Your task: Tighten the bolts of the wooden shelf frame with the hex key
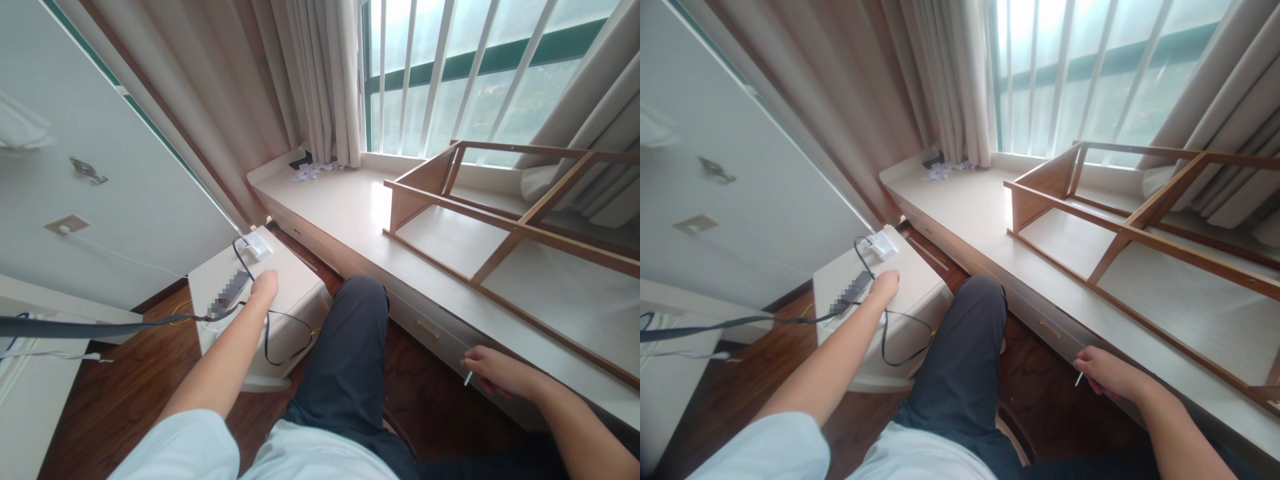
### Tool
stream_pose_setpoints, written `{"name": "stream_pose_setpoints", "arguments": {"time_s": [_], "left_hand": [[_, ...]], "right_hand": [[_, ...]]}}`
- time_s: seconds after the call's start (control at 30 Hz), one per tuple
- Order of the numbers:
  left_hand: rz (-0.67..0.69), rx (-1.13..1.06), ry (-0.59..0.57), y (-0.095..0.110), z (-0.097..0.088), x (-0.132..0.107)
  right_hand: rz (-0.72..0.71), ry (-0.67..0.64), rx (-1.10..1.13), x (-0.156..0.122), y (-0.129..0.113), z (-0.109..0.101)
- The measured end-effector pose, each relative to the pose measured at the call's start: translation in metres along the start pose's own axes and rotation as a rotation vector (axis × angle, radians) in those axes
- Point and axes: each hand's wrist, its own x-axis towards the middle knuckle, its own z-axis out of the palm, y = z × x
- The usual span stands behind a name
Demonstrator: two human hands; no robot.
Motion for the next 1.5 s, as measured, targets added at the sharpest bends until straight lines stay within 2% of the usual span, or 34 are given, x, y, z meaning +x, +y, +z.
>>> {"name": "stream_pose_setpoints", "arguments": {"time_s": [0.17,0.3,0.43,0.53,0.63,0.7,0.87,0.97,1.07,1.2,1.3,1.4,1.5], "left_hand": [[0.019,-0.070,0.090,0.001,0.001,-0.003],[0.071,-0.171,0.203,0.009,-0.008,-0.004],[0.211,-0.324,0.296,0.030,-0.027,-0.007],[0.362,-0.515,0.348,0.056,-0.041,-0.016],[0.516,-0.898,0.362,0.090,-0.050,-0.029],[0.580,-1.076,0.294,0.117,-0.054,-0.042],[0.765,-1.197,0.043,0.191,-0.067,-0.084],[0.920,-1.150,-0.108,0.239,-0.082,-0.112],[1.137,-1.036,-0.199,0.289,-0.101,-0.139],[1.424,-0.872,-0.158,0.357,-0.128,-0.174],[1.619,-0.727,-0.126,0.400,-0.144,-0.202],[1.778,-0.603,-0.120,0.432,-0.157,-0.228],[1.889,-0.486,-0.097,0.456,-0.166,-0.247]], "right_hand": [[0.012,0.005,0.012,0.000,0.009,0.001],[0.003,0.005,0.011,-0.001,0.012,0.002],[0.010,0.026,0.015,-0.006,0.010,0.004],[0.010,0.064,0.034,-0.009,0.009,0.004],[-0.038,0.144,0.072,-0.012,0.009,0.003],[-0.089,0.212,0.114,-0.015,0.008,0.000],[-0.310,0.420,0.294,-0.036,-0.001,-0.006],[-0.421,0.481,0.488,-0.050,-0.004,-0.008],[-0.496,0.563,0.677,-0.063,-0.001,-0.009],[-0.631,0.596,1.017,-0.085,0.010,-0.012],[-0.757,0.598,1.243,-0.105,0.020,-0.016],[-0.865,0.683,1.313,-0.124,0.030,-0.020],[-0.936,0.822,1.328,-0.137,0.038,-0.023]]}}
